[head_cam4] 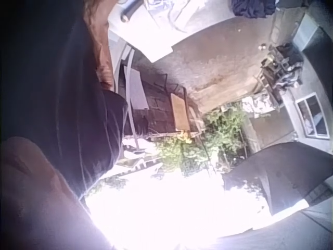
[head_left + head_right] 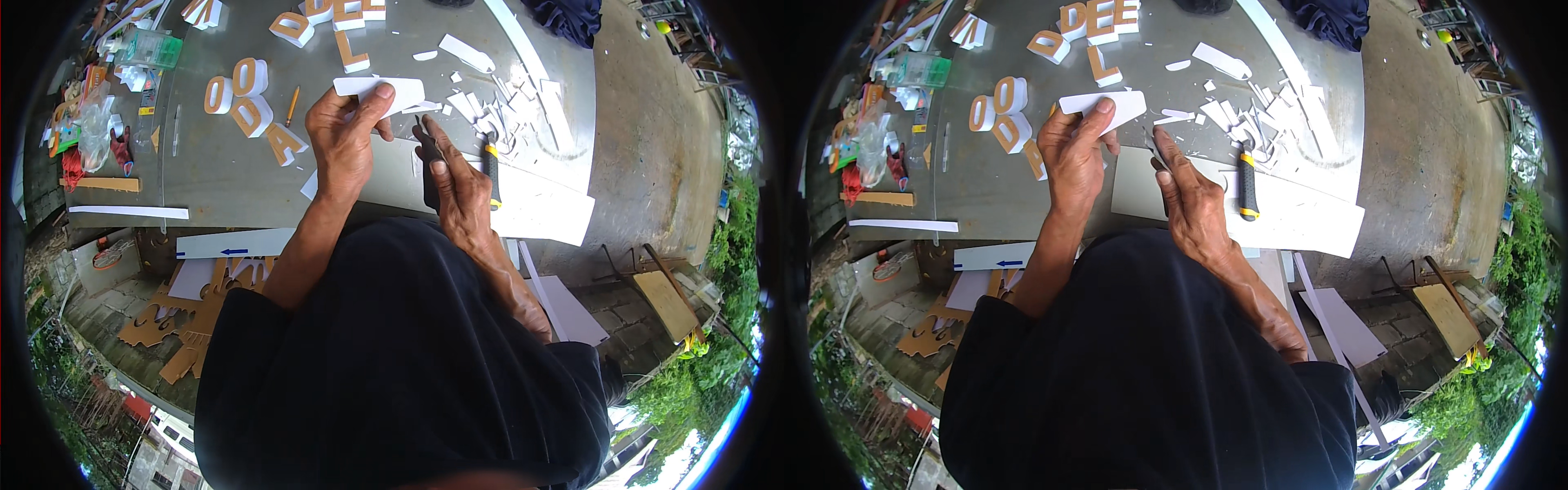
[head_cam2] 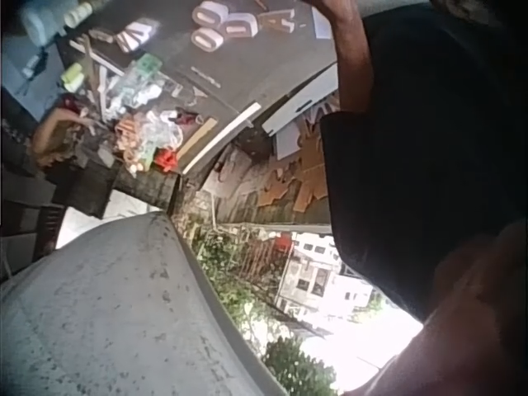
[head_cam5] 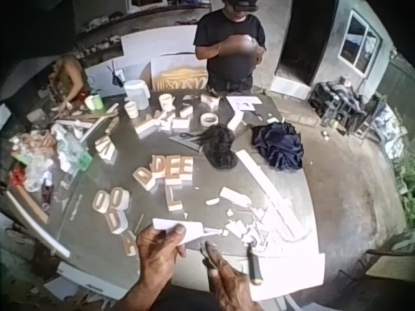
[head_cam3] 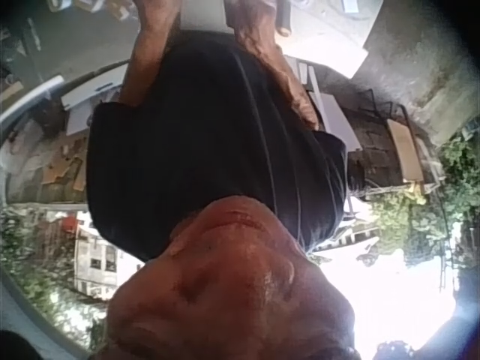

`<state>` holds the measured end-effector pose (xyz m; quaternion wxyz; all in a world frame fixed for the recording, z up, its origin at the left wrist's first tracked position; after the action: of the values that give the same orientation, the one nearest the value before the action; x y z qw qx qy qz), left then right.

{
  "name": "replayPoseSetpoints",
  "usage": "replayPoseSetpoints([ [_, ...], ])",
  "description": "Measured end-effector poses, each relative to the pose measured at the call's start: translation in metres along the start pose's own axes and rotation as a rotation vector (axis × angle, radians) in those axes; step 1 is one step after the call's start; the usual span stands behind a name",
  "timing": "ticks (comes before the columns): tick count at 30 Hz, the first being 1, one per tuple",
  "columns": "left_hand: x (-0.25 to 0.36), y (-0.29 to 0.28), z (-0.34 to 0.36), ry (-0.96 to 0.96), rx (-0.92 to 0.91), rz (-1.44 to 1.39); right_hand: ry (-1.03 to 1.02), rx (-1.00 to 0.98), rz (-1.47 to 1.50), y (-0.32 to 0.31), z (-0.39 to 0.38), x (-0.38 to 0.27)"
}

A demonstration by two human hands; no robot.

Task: The recorder uses sandpaper and hands to refine the edges of cut-out foam or PVC letters for a sign.

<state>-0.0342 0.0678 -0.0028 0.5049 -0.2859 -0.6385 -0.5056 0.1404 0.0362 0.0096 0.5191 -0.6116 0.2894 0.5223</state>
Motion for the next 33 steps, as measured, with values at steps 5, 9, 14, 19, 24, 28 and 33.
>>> replayPoseSetpoints([
  [5,-0.002,-0.007,0.000,-0.011,-0.062,-0.024,0.172,0.093,0.181,-0.036,0.009,0.023],
  [9,-0.005,0.001,-0.002,-0.017,-0.174,0.040,0.120,0.042,0.322,-0.033,0.023,0.005],
  [14,-0.012,0.020,-0.011,-0.107,-0.299,0.200,0.094,-0.158,0.050,-0.011,0.039,-0.021],
  [19,0.002,0.006,0.003,-0.115,-0.200,0.130,-0.276,0.016,-0.141,-0.015,0.020,-0.042],
  [24,-0.008,0.022,-0.003,-0.161,-0.332,0.157,-0.048,-0.092,-0.015,-0.013,0.027,-0.022],
  [28,-0.010,0.025,-0.003,-0.169,-0.339,0.183,-0.044,-0.062,-0.020,-0.014,0.026,-0.021],
  [33,-0.012,0.023,-0.005,-0.145,-0.319,0.138,-0.190,-0.028,-0.114,-0.012,0.019,-0.033],
])
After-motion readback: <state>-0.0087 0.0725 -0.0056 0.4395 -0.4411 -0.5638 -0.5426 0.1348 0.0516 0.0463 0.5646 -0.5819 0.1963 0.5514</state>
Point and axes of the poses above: each hand's wrist, its own z-axis towards the middle knuckle, its own y-axis out of the palm, x = y × z, the point moved 10 cm from there along z, towards the middle knuckle, and after that the axes turned 5 degrees about z, right-handed, at the moved point
